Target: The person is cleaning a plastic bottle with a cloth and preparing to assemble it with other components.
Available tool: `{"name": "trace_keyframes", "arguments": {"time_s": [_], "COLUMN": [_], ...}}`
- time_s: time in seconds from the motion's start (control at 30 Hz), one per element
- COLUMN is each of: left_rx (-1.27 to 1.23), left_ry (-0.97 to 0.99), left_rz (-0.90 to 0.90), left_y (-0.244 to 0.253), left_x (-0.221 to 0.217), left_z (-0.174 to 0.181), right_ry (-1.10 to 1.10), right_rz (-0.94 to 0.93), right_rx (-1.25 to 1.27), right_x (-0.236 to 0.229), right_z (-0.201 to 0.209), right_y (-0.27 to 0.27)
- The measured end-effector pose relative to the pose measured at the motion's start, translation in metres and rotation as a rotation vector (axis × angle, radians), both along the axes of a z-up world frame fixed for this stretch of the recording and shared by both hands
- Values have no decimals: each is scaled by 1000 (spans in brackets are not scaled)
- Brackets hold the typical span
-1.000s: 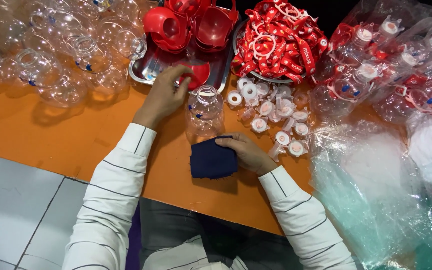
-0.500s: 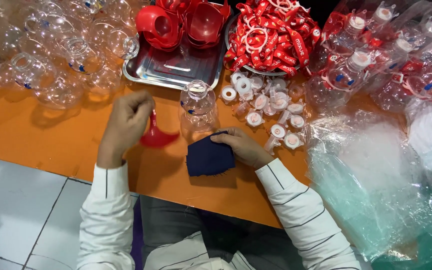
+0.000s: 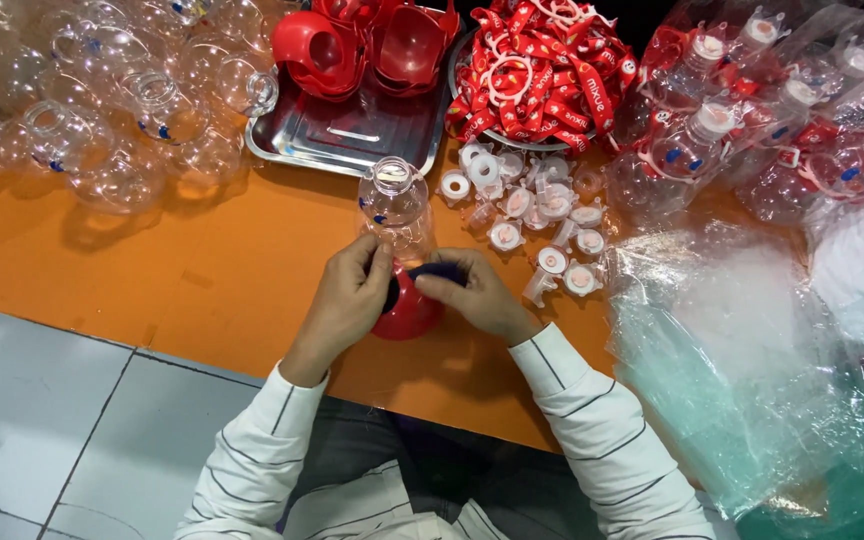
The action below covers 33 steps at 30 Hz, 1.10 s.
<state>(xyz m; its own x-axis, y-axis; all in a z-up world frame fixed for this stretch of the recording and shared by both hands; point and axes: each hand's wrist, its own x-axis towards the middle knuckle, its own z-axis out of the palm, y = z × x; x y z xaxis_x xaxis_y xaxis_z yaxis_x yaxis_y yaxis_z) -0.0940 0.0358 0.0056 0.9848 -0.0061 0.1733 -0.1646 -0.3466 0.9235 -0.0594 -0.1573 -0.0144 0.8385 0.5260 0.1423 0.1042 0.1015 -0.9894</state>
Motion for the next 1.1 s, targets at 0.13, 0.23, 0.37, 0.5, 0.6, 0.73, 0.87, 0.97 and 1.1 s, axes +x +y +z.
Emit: {"name": "trace_keyframes", "arguments": {"time_s": [0.13,0.23,0.37,0.5,0.6,0.73,0.87,0.97,1.1], "left_rx": [-64,-75,37,214,168,120,195,230,262], "left_ry": [-45,-110,-259,-135,-35,-91,-144,-120,-40], "left_rz": [58,164,372,194,151,104,103,94,89], "left_y": [-16,-20,-12,-12,-11,-9,7,17,31], "left_x": [2,0,5,10,12,23,33,37,40], "left_z": [3,14,18,23,31,30,8,6,3], "right_ry": [-12,3,89,137,102,55,31,45,85], "right_rz": [33,39,-16,-172,-315,-372,-415,-480,-577], "right_rx": [-13,12,81,169,195,219,211,244,309], "right_x": [4,15,21,23,23,30,31,31,31], "right_z": [18,2,7,11,21,-7,-22,-21,-23], "right_y": [-8,-19,-27,-27,-21,-17,-16,-16,-17]}}
